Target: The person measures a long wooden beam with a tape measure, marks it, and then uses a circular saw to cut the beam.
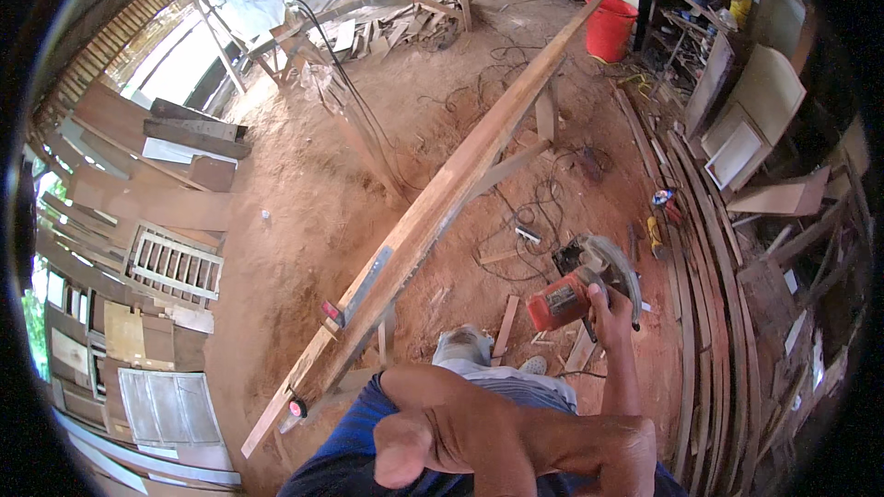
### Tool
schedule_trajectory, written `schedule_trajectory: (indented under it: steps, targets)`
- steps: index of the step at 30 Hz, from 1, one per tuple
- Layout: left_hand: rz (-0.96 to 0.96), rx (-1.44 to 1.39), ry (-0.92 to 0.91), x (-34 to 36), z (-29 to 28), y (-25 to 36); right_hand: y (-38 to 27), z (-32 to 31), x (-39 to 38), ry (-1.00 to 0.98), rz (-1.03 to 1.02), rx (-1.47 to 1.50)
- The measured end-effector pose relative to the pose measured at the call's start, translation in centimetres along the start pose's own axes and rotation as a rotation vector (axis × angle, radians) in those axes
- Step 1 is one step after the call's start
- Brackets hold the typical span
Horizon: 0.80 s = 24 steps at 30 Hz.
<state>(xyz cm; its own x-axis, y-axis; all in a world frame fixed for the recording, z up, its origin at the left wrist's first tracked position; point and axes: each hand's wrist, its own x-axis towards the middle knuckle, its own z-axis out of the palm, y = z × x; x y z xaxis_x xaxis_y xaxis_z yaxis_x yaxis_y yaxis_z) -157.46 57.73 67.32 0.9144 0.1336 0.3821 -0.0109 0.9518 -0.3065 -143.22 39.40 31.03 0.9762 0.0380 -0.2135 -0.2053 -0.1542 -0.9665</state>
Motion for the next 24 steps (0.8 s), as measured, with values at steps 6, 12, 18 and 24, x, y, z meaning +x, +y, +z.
schedule_trajectory:
  steps: [6, 12, 18, 24]
  targets:
    - [-0.348, 0.259, -0.508, 5.1, -9.7, 2.5, -0.1, 1.0, 5.5, -0.021, 0.034, 0.018]
    - [-0.347, 0.298, -0.479, 14.5, -11.7, 8.0, -0.7, 3.0, 12.1, 0.020, 0.092, -0.024]
    - [-0.661, -0.024, -0.461, 25.6, -14.3, 15.4, -2.8, 6.3, 20.1, 0.111, 0.078, -0.088]
    - [-0.613, 0.164, -0.790, 34.9, -19.0, 18.3, -6.1, 8.5, 26.7, 0.174, 0.096, -0.072]
